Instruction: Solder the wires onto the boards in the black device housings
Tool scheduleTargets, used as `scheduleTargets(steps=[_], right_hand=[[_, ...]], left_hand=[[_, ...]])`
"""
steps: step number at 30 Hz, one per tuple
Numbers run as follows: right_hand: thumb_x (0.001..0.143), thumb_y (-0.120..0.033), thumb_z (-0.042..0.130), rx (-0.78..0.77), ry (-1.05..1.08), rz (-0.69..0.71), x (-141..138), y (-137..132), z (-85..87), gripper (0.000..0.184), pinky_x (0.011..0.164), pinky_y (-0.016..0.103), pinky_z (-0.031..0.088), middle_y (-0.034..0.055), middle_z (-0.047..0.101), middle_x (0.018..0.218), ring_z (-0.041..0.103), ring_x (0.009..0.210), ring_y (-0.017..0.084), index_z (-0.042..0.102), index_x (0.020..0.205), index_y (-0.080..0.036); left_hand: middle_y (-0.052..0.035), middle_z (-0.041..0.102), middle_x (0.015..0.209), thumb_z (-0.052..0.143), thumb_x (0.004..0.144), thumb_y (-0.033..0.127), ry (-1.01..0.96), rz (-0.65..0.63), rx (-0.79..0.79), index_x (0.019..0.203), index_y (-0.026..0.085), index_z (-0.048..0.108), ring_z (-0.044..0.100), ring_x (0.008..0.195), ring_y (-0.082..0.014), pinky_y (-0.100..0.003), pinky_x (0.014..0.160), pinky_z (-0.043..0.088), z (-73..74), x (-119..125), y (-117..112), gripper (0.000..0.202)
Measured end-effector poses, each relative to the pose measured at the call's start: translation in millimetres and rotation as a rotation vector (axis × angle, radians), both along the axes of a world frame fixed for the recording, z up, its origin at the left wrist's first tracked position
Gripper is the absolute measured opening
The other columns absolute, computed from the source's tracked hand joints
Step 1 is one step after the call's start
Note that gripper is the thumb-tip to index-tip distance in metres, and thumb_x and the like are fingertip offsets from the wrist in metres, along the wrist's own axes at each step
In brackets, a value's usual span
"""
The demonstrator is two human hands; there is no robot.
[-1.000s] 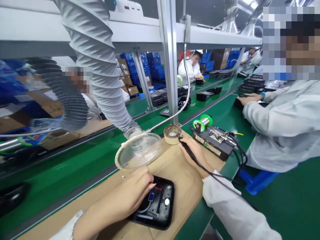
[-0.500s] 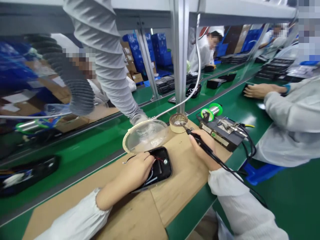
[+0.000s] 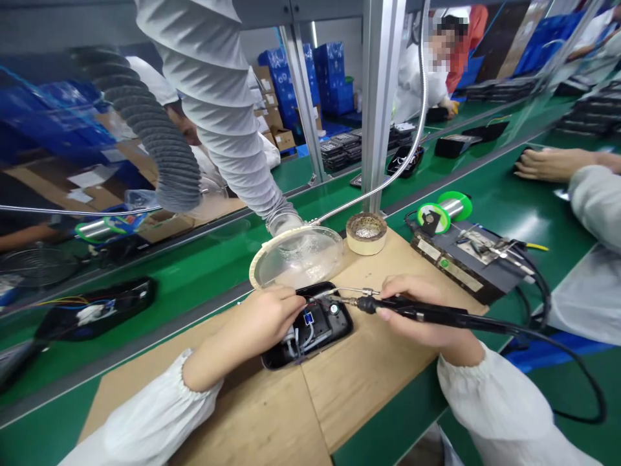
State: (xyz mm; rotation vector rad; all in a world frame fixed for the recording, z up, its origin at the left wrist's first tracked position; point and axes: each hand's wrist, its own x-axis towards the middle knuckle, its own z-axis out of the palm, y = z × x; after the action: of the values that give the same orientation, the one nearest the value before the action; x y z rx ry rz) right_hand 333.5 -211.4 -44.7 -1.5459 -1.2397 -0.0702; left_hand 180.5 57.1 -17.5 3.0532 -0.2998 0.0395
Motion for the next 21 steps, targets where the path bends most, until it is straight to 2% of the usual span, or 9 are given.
scheduleTargets(steps=[3,5,9,12,17,21], right_hand=[[0.086,-0.009,0.067,-0.056,-0.082,0.239,11,20,9.0,0.023,0.057,0.027,0.051,0.0014,0.067,0.081,0.064,0.065,0.016,0.063,0.104,-0.023],[0.085,-0.008,0.067,-0.071,-0.139,0.31,18,32,9.7,0.024,0.055,0.026,0.05,0.0007,0.067,0.078,0.063,0.062,0.015,0.062,0.103,-0.023],[0.085,-0.004,0.065,-0.075,-0.111,0.382,23,40,3.8,0.028,0.055,0.025,0.049,0.0003,0.064,0.075,0.061,0.061,0.014,0.061,0.107,-0.022],[0.086,-0.003,0.063,-0.078,-0.076,0.421,23,39,-1.4,0.032,0.057,0.025,0.049,0.0007,0.064,0.076,0.061,0.062,0.014,0.06,0.113,-0.021],[0.087,-0.005,0.065,-0.081,-0.091,0.417,22,41,-8.4,0.032,0.06,0.026,0.05,0.0008,0.061,0.076,0.061,0.067,0.015,0.06,0.114,-0.02],[0.088,-0.005,0.063,-0.12,-0.057,0.442,22,43,-10.9,0.029,0.057,0.026,0.045,-0.0003,0.058,0.075,0.056,0.063,0.014,0.06,0.112,-0.021]], left_hand=[[-0.0075,0.063,0.086,0.046,0.101,0.015,0.003,0.031,0.075,0.085,0.013,0.067,0.061,0.075,-0.0187,-0.031,0.068,0.052,-2.1,2,-4,0.027],[-0.0101,0.063,0.095,0.046,0.099,0.014,0.02,0.057,0.104,0.086,0.013,0.067,0.062,0.08,-0.0206,-0.034,0.07,0.054,-4.3,3,-7,0.024],[-0.0154,0.065,0.11,0.047,0.094,0.008,0.023,0.069,0.083,0.092,0.011,0.067,0.066,0.093,-0.0249,-0.041,0.078,0.06,-10.9,4,-8,0.02],[-0.0167,0.067,0.111,0.05,0.089,0.004,0.012,0.048,0.07,0.094,0.01,0.067,0.067,0.094,-0.0259,-0.043,0.08,0.062,-14.6,5,-6,0.019],[-0.0168,0.069,0.105,0.047,0.093,0.007,-0.061,0.019,0.061,0.089,0.01,0.068,0.068,0.089,-0.0263,-0.043,0.075,0.064,-15.1,5,-3,0.021],[-0.0181,0.068,0.103,0.044,0.095,0.008,-0.128,-0.003,0.045,0.086,0.009,0.068,0.067,0.082,-0.0269,-0.044,0.066,0.064,-14.0,4,-2,0.026]])
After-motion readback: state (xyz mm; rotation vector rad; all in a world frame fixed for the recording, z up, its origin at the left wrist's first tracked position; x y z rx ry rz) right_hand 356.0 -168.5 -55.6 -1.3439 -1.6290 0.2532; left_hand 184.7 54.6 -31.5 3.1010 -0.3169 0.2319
